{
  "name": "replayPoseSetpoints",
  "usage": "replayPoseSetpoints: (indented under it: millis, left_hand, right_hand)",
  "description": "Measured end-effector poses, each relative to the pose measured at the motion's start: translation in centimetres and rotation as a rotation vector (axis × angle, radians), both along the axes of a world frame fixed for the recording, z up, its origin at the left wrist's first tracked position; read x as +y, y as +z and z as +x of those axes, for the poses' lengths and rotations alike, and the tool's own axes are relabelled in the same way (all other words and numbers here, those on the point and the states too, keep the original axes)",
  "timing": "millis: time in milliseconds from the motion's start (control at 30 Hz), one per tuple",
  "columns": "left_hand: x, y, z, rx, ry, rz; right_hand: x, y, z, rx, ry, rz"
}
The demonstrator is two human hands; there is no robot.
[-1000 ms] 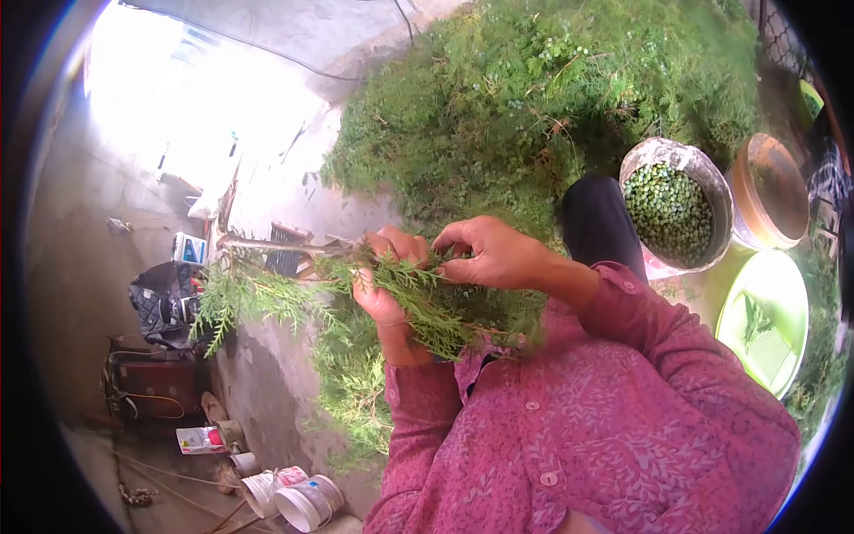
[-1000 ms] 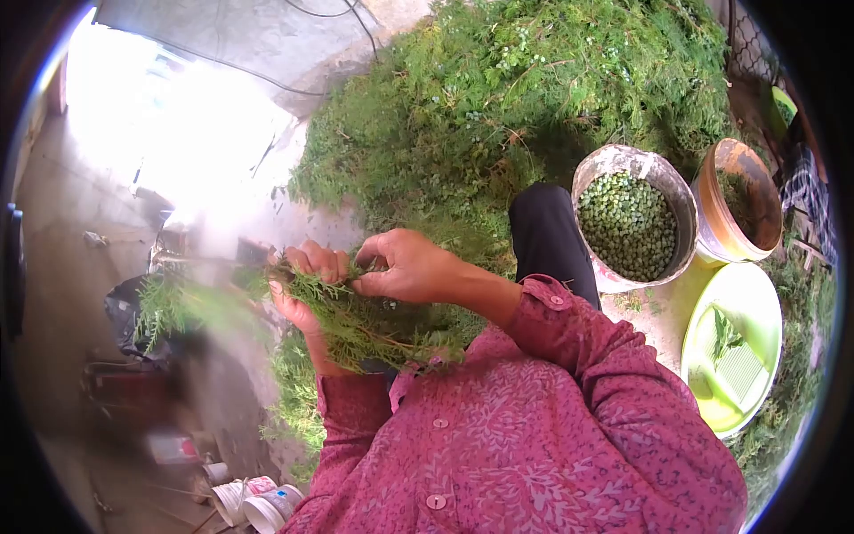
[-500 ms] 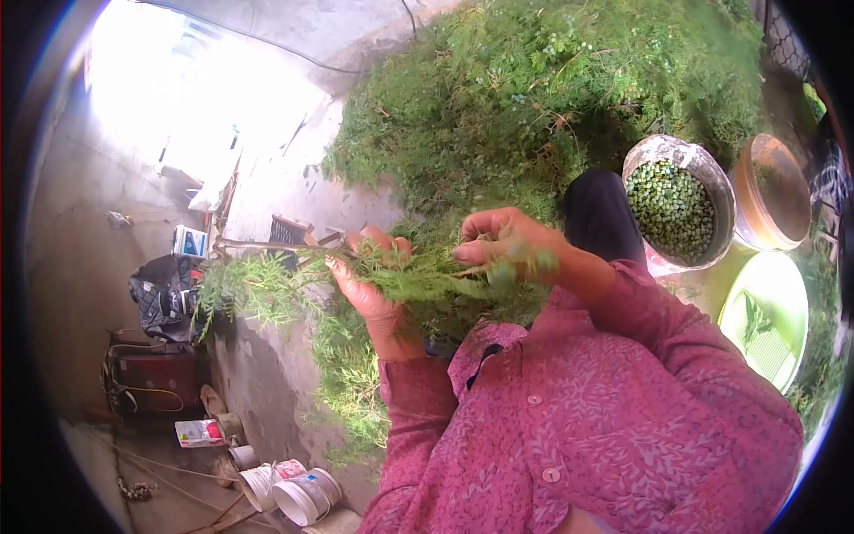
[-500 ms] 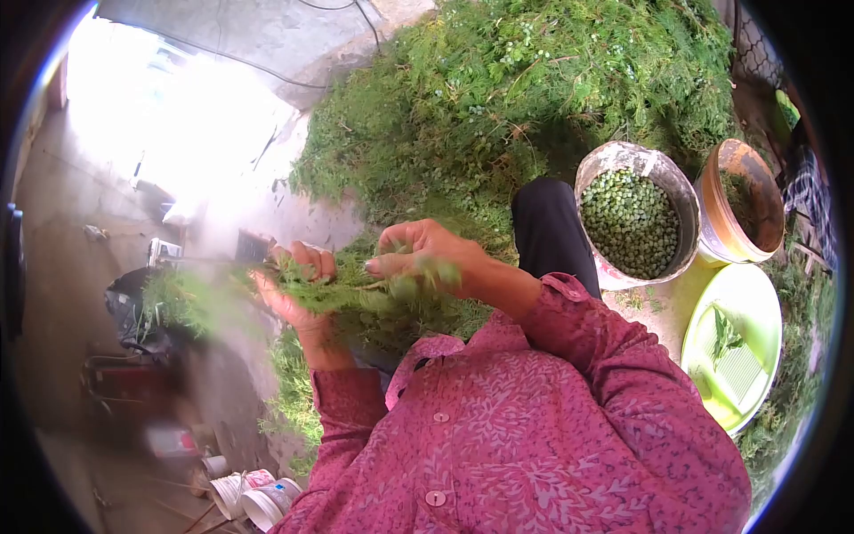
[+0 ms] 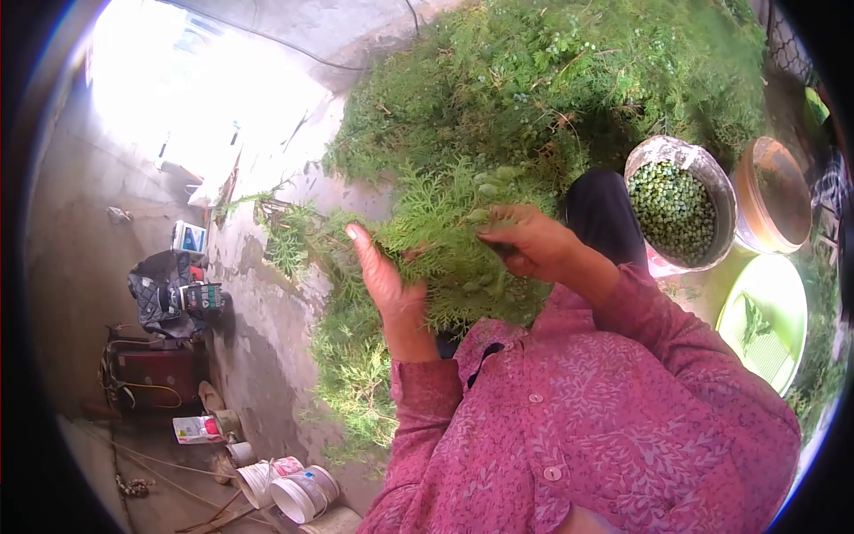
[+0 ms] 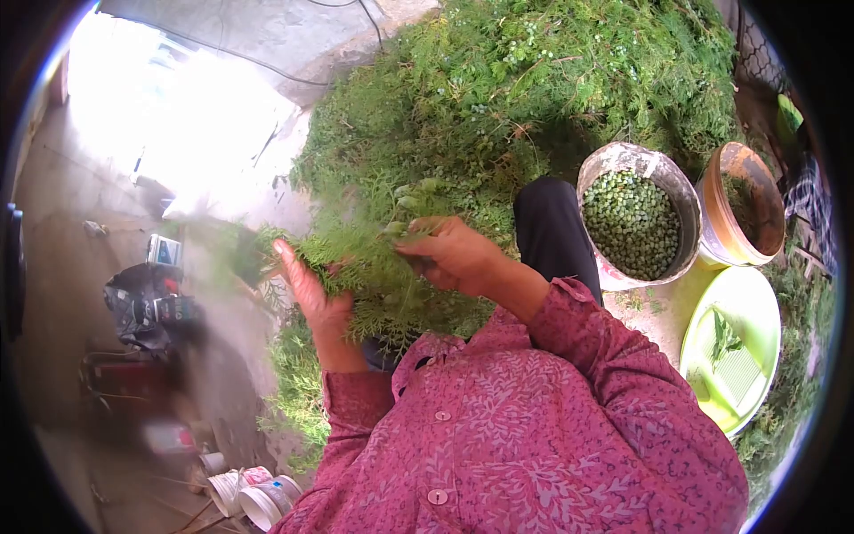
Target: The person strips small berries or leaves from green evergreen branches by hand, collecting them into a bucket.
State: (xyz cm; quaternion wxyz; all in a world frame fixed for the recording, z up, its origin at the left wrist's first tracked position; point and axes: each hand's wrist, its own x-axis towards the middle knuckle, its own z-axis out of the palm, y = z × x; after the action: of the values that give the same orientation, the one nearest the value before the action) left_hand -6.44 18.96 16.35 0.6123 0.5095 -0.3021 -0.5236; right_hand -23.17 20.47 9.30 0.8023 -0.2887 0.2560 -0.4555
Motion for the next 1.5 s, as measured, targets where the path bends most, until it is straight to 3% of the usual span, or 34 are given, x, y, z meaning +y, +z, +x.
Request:
replayPoseSetpoints:
  millis: [33,100,133,200,233,333,433,567,633,867,1067,1133,1233,1267,1333,1400,1467,1500]
  left_hand:
    - [0.2,0.6,-0.3,0.001,0.002,0.000]
    - [0.5,1.9,-0.8,-0.105,0.262,0.102]
    - [-0.2,0.0,1.7,-0.103,0.265,0.103]
    - [-2.1,-5.4,8.6,-0.406,-0.129,-0.353]
    - [-0.5,-0.8,4.7,0.061,-0.076,-0.111]
    - [-1.2,-1.4,4.6,0.104,0.048,0.013]
    - [-0.7,-0.7,3.2,0.057,0.128,0.043]
    - [-0.9,-1.3,3.8,0.061,0.089,0.019]
    - [-1.0,-1.6,4.2,0.127,0.057,0.008]
    - [-0.3,-0.8,2.8,0.101,0.104,0.019]
    - [-0.3,-1.1,2.6,0.109,0.020,-0.055]
    - [-0.1,-0.9,2.0,0.031,0.046,-0.085]
    - [-0.3,-0.9,2.0,0.064,0.047,-0.078]
    - [-0.2,-0.7,1.5,0.063,0.044,-0.077]
    - [0.4,0.4,-0.1,-0.083,0.101,-0.099]
    - [0.5,1.5,0.0,-0.132,0.227,0.001]
    - [0.4,1.9,0.5,-0.180,0.351,0.100]
    - [0.2,2.1,0.9,-0.178,0.278,-0.014]
  right_hand:
    - [0.1,0.1,-0.4,-0.093,-0.021,0.115]
    - [-0.2,-0.6,-1.9,-0.184,-0.040,0.231]
    - [-0.8,-1.4,-3.3,-0.283,-0.089,0.286]
    - [-1.1,-1.4,-4.0,-0.380,-0.134,0.342]
    - [-0.9,-0.5,-4.1,-0.313,-0.182,0.319]
    - [-0.8,0.8,-3.5,-0.182,-0.158,0.130]
    - [0.3,3.9,-1.9,0.111,-0.095,-0.192]
    - [0.4,4.8,-0.2,0.321,-0.133,-0.324]
    - [-0.1,3.6,0.8,0.515,-0.262,-0.523]
    - [-0.6,3.5,1.7,0.697,-0.182,-0.474]
    - [-0.5,3.2,2.2,0.677,-0.267,-0.569]
    - [-0.3,3.0,2.4,0.754,-0.485,-0.706]
    - [-0.4,2.0,1.6,0.965,-0.444,-0.799]
    - [-0.5,1.7,1.5,0.966,-0.447,-0.796]
    - [-0.8,1.1,1.3,0.973,-0.668,-0.780]
    - [-2.5,0.0,-2.1,0.906,-0.695,-0.518]
    - [-2.5,1.0,-6.3,0.531,-0.755,-0.117]
    - [-2.3,0.6,-8.7,0.601,-0.852,-0.160]
